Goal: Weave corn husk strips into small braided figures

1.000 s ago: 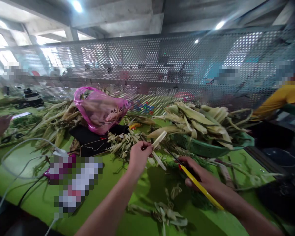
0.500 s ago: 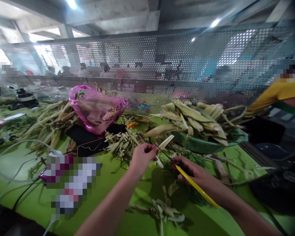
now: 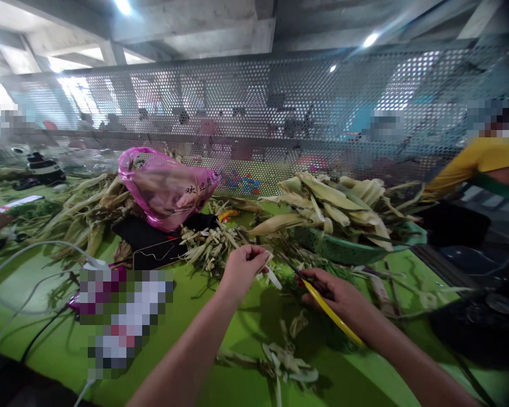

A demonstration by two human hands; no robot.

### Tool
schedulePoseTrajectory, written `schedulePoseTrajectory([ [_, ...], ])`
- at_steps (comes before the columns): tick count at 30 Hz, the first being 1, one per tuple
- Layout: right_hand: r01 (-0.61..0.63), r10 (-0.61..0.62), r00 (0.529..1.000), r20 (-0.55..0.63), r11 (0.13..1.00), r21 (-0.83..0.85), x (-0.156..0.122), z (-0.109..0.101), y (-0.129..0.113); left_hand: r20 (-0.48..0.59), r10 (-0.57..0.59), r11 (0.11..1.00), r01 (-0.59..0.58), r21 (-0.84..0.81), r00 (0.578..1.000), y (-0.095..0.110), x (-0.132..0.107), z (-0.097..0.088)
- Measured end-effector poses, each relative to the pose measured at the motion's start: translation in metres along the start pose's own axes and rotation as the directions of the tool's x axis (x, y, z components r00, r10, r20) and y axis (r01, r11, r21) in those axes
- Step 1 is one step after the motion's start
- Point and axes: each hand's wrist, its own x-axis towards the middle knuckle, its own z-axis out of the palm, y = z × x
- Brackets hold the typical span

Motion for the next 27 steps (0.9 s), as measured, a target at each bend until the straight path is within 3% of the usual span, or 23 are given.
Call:
schedulePoseTrajectory([
  [4, 0.007, -0.054, 0.991, -0.12, 0.933, -0.36, 0.005, -0.003, 0.012, 0.009, 0.008, 0.999, -0.008, -0.051, 1.0, 0.005, -0.002, 0.002],
  [8, 0.075, -0.17, 0.97, -0.173, 0.888, -0.453, 0.007, -0.008, 0.009, 0.023, 0.066, 0.997, -0.067, 0.043, 0.998, 0.004, -0.003, 0.005],
  [10, 0.101, -0.184, 0.962, -0.203, 0.927, -0.36, 0.006, -0.006, -0.001, 0.047, 0.111, 0.984, -0.116, 0.132, 0.993, 0.0, -0.005, 0.008],
  [13, 0.062, -0.077, 0.979, -0.189, 0.995, -0.082, 0.003, 0.003, -0.019, 0.109, 0.142, 0.957, -0.164, 0.238, 0.984, -0.007, -0.009, 0.013],
  [17, 0.038, -0.015, 0.981, -0.196, 0.993, 0.115, 0.003, 0.016, -0.029, 0.186, 0.141, 0.955, -0.183, 0.232, 0.972, -0.013, -0.015, 0.02],
  [23, 0.064, -0.012, 0.991, -0.137, 0.924, 0.378, 0.002, 0.018, -0.029, 0.198, -0.046, 0.999, 0.043, 0.021, 0.979, -0.007, -0.016, 0.022],
  [27, 0.041, 0.036, 0.986, -0.162, 0.891, 0.453, -0.001, 0.016, -0.026, 0.25, -0.108, 0.988, 0.075, 0.135, 0.962, 0.0, -0.016, 0.017],
])
